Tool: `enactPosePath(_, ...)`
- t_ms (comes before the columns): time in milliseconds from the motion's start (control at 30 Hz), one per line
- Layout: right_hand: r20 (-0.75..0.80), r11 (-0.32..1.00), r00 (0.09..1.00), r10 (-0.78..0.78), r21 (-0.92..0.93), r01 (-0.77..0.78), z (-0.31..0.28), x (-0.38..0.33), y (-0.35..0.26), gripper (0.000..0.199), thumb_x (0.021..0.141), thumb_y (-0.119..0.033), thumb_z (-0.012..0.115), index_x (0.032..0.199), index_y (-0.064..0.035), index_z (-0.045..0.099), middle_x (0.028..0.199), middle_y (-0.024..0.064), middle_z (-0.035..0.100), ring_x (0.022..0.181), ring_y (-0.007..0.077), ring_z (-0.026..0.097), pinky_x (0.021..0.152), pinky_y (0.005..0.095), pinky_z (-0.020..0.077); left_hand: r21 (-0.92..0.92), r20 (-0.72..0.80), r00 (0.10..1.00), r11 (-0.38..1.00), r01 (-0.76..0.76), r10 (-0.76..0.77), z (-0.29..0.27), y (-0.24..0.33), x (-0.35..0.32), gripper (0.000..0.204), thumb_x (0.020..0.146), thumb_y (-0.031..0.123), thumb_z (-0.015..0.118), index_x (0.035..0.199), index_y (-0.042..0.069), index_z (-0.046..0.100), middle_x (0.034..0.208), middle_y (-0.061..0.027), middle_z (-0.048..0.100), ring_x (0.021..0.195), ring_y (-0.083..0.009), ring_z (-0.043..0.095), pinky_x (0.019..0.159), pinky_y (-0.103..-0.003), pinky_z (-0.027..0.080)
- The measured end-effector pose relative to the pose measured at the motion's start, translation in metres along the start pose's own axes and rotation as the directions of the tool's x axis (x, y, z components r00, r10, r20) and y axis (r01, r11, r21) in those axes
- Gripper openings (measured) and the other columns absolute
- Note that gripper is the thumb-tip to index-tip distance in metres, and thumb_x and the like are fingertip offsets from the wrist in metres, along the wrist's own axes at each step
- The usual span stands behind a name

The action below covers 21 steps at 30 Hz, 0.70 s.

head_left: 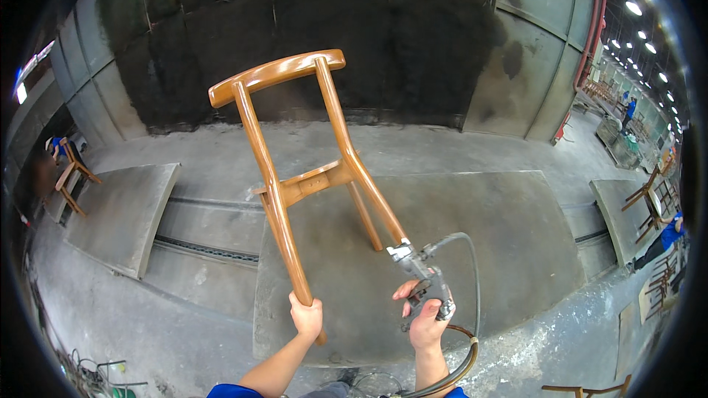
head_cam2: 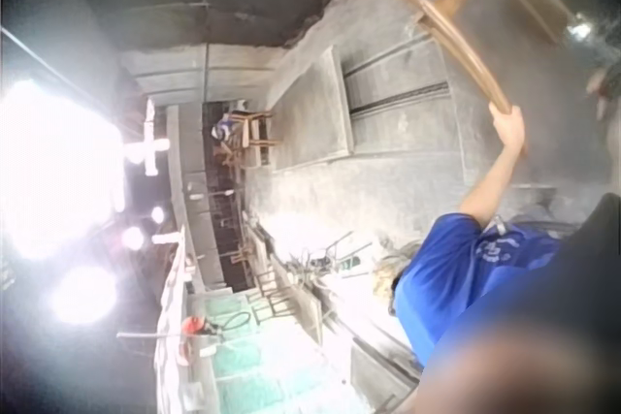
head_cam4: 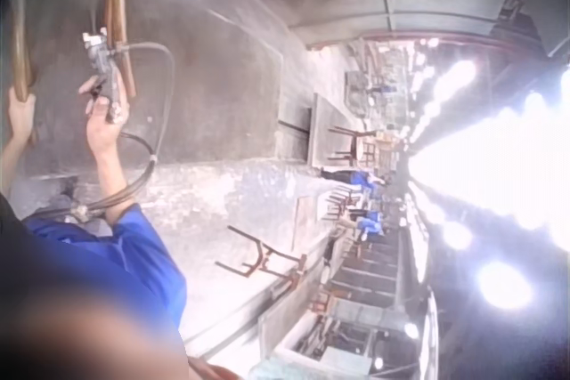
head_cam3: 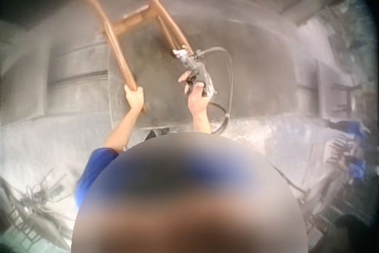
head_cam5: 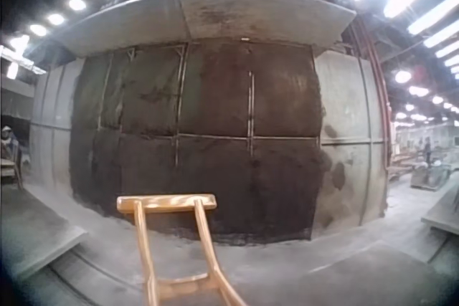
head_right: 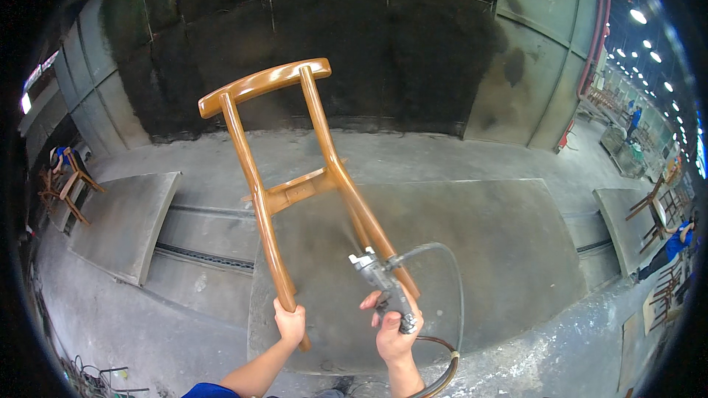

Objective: The person sits on the floor and handles a wooden chair frame, then stands to spray a wooden chair with a handheld spray gun. The person rotates the chair to coat the seat, back, and legs, then places it on a platform.

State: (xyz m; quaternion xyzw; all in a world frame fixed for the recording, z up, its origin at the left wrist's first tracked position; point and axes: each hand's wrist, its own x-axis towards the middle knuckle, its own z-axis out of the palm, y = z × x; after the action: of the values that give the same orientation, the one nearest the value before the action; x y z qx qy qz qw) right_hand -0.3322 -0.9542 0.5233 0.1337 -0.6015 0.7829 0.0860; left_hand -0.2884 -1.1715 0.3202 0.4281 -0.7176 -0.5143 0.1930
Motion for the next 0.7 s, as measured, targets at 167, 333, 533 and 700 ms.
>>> enactPosePath(167, -0.022, 0.991, 0.999, -0.033, 0.128, 0.035, -0.009, 0.000, 0.001, 0.087, 0.086, -0.076, 0.053, 0.120, 0.0045, 0.053, 0.079, 0.0126, 0.063, 0.072, 0.0229, 0.065, 0.050, 0.0237, 0.0437, 0.020, -0.022, 0.999, 1.000, -0.023, 0.024, -0.002, 0.008, -0.008, 0.047, 0.079, 0.014, 0.063, 0.123, 0.005, 0.049, 0.086, -0.0201, 0.067, 0.080, -0.0374, 0.068, 0.077, -0.046, 0.052)
enactPosePath(333, -0.032, 0.989, 0.993, -0.117, 0.083, 0.119, -0.021, 0.001, -0.006, 0.085, 0.089, -0.070, 0.057, 0.124, 0.0073, 0.055, 0.080, 0.0143, 0.066, 0.071, 0.0214, 0.067, 0.048, 0.0229, 0.0441, 0.047, -0.006, 1.000, 0.999, -0.009, 0.010, 0.000, 0.006, -0.010, 0.047, 0.079, 0.014, 0.064, 0.123, 0.006, 0.049, 0.087, -0.0206, 0.067, 0.081, -0.0389, 0.068, 0.078, -0.047, 0.052)
enactPosePath(533, -0.253, 0.991, 0.958, -0.131, -0.063, 0.119, -0.035, 0.017, -0.019, 0.073, 0.095, -0.071, 0.045, 0.104, 0.0004, 0.055, 0.082, 0.0083, 0.061, 0.074, 0.0191, 0.065, 0.047, 0.0230, 0.0397, 0.033, -0.034, 0.998, 0.998, -0.050, 0.051, 0.005, 0.000, -0.016, 0.047, 0.079, 0.014, 0.066, 0.122, 0.006, 0.049, 0.088, -0.0209, 0.067, 0.083, -0.0401, 0.067, 0.079, -0.048, 0.051)
enactPosePath(700, -0.294, 0.975, 0.936, -0.194, -0.163, 0.151, -0.045, 0.027, -0.026, 0.067, 0.099, -0.065, 0.045, 0.111, -0.0005, 0.057, 0.083, 0.0073, 0.063, 0.075, 0.0183, 0.066, 0.047, 0.0229, 0.0407, 0.054, -0.039, 0.996, 0.995, -0.082, 0.085, 0.007, -0.009, -0.013, 0.047, 0.079, 0.011, 0.066, 0.122, 0.004, 0.049, 0.090, -0.0221, 0.066, 0.086, -0.0399, 0.067, 0.081, -0.049, 0.051)
